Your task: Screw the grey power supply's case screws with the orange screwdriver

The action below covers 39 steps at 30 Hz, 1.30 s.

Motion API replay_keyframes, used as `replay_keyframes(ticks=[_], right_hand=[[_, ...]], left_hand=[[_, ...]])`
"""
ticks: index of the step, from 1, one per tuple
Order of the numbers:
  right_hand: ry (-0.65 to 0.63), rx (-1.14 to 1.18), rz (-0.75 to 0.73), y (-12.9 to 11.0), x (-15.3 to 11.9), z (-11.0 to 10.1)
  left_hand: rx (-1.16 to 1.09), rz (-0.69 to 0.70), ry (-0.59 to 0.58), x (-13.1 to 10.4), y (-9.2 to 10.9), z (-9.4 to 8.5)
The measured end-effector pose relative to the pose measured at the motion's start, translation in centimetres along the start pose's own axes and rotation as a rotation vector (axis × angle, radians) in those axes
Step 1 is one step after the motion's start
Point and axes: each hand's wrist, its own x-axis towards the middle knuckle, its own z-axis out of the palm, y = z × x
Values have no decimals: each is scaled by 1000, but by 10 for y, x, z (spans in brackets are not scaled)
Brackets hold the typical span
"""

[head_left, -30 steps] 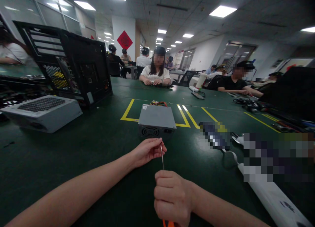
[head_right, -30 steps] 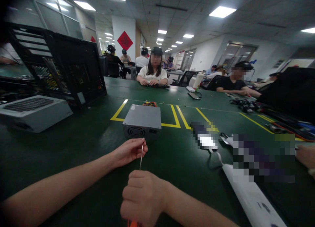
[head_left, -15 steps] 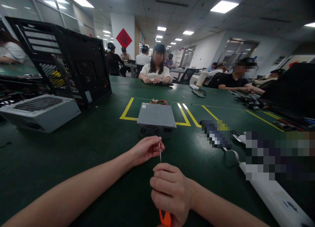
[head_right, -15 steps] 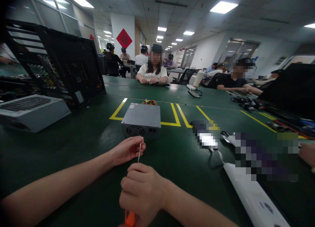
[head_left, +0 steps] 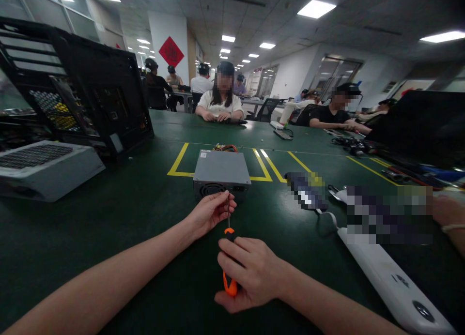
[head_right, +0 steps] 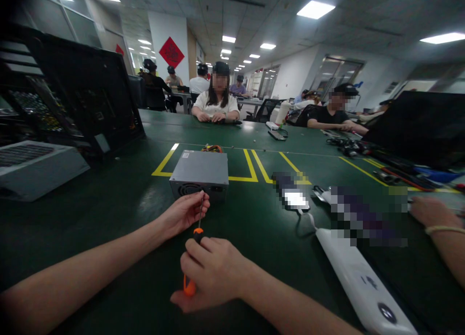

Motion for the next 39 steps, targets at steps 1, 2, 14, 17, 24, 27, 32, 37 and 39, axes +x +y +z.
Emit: replay_keyframes(ticks=[1,2,14,17,24,27,32,37,39], right_hand=[[0,0,7,1,-1,0],[5,2,17,2,-1,0],[55,34,61,12,-2,-5],[65,34,82,14,-3,-5],[68,64,81,17,-4,-5],[67,69,83,19,-4,-4],[62,63,96,18,-4,-4],[75,66,110,16,-4,-5],[78,66,118,16,-3,-6]], left_hand=[[4,3,6,1,0,1],[7,6,8,2,0,1],[-24,-19,-71,7,-1,-2],[-19,-4,-79,8,-3,-3],[-2,3,-68,7,-2,-3],[-4,6,-75,7,-2,-4],[-6,12,-96,8,-4,-6],[3,5,-115,10,-5,-7],[13,1,-117,9,-5,-7]])
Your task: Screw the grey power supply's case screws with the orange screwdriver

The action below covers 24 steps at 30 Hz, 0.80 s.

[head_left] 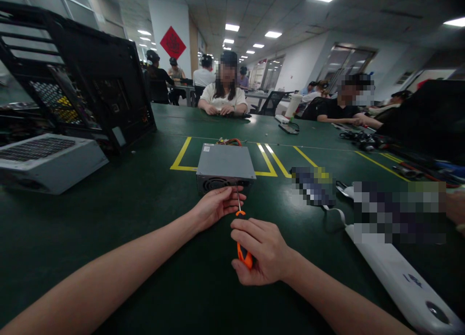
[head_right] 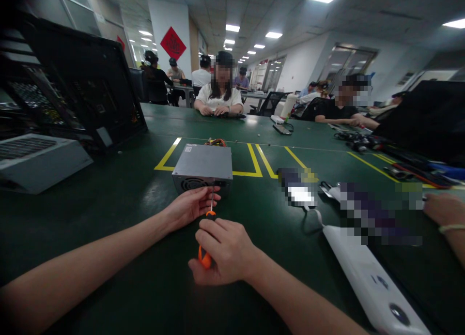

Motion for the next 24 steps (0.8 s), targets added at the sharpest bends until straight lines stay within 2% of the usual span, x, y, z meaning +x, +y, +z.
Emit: replay_keyframes(ticks=[6,10,14,21,24], right_hand=[[-1,18,6,2,1,1],[-27,34,70,2,0,-2],[22,23,144,-2,0,-7],[114,-150,220,-7,0,-13],[116,-176,218,-4,0,-15]], left_hand=[[11,4,-11,-1,2,0],[13,18,-14,-2,1,0],[35,50,17,-4,1,1],[192,146,102,-7,-1,1],[336,214,144,-9,-2,2]])
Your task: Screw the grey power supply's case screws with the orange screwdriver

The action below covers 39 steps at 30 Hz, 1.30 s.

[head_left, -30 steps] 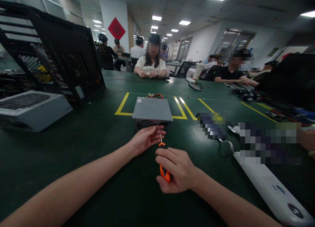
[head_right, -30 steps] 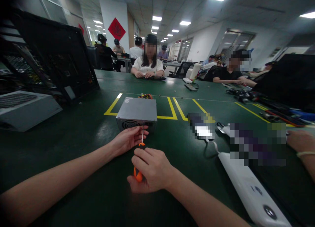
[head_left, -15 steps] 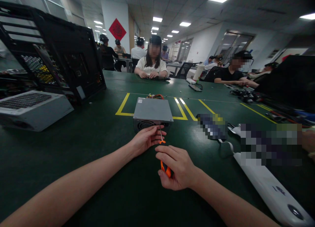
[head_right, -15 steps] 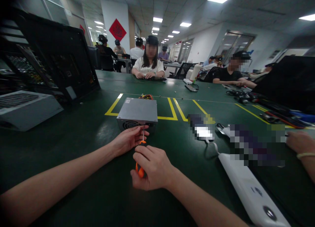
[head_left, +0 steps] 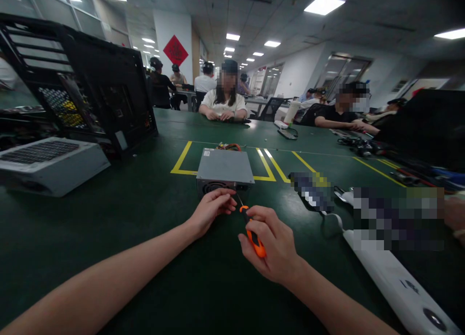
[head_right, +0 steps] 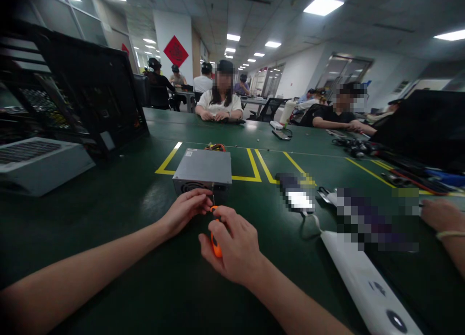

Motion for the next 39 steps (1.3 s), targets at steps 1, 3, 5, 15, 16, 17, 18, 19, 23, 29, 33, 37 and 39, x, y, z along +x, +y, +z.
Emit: replay_keyframes(ticks=[1,3,5,15,16,17,18,19,23,29,33,37,39], right_hand=[[-2,0,-8,1,0,0],[17,9,-15,2,1,1],[47,26,-10,2,2,1],[-3,184,122,1,6,-3],[15,198,144,1,6,-2],[29,203,154,1,6,-3],[37,203,147,1,6,-3],[34,200,130,1,6,-4],[-5,208,73,1,7,-8],[-2,241,151,1,4,-5],[-30,191,100,1,6,-7],[14,191,168,2,7,-7],[65,197,194,2,7,-6]], left_hand=[[86,50,14,-1,1,0],[319,202,38,-4,5,-1],[592,428,65,-7,10,-4],[1377,981,153,11,27,-20],[1398,959,114,13,27,-19],[1410,935,80,15,27,-17],[1413,910,58,16,26,-16],[1408,889,48,16,26,-15],[1401,858,36,14,26,-14],[1452,862,36,14,25,-16],[1481,864,43,14,25,-15],[1503,856,43,13,27,-14],[1512,853,35,12,27,-14]])
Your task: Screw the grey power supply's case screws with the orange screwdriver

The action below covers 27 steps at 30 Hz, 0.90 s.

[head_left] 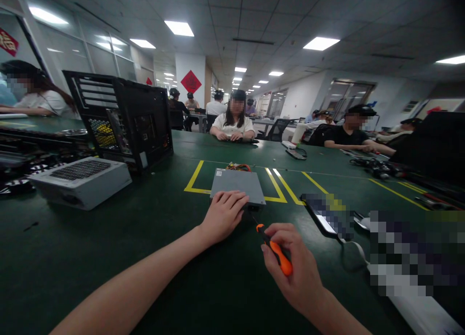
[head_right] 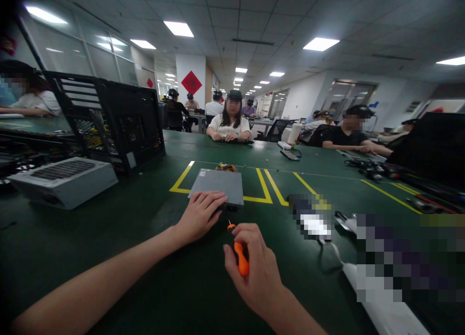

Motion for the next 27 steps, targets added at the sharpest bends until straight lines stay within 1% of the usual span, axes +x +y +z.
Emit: replay_keyframes(ticks=[2,6,8,9,10,14,15,19,20,22,24,25,27], right_hand=[[-2,-19,-60,-1,1,0],[-143,-93,-257,-1,2,-3],[-194,-130,-313,1,0,-2],[-197,-141,-316,3,-2,-2],[-181,-142,-292,3,-4,0],[-94,-81,-113,1,-7,2],[-97,-72,-106,0,-6,1],[-181,-90,-168,-3,0,-4],[-188,-95,-154,-3,0,-5],[-160,-78,-76,0,-2,-6],[-100,-41,4,2,-4,-6],[-78,-27,16,3,-5,-6],[-72,-25,-33,3,-5,-6]], left_hand=[[2,6,-6,0,0,0],[-6,3,-9,0,0,0],[-9,-1,-10,0,0,0],[-12,0,-11,0,0,0],[-16,1,-13,0,0,0],[-36,3,-18,0,0,-1],[-42,1,-15,0,0,0],[-86,-17,2,0,0,1],[-96,-22,5,0,0,2],[-101,-27,4,0,0,2],[-86,-23,-4,0,0,2],[-72,-19,-9,0,0,2],[-40,-8,-16,0,-1,1]])
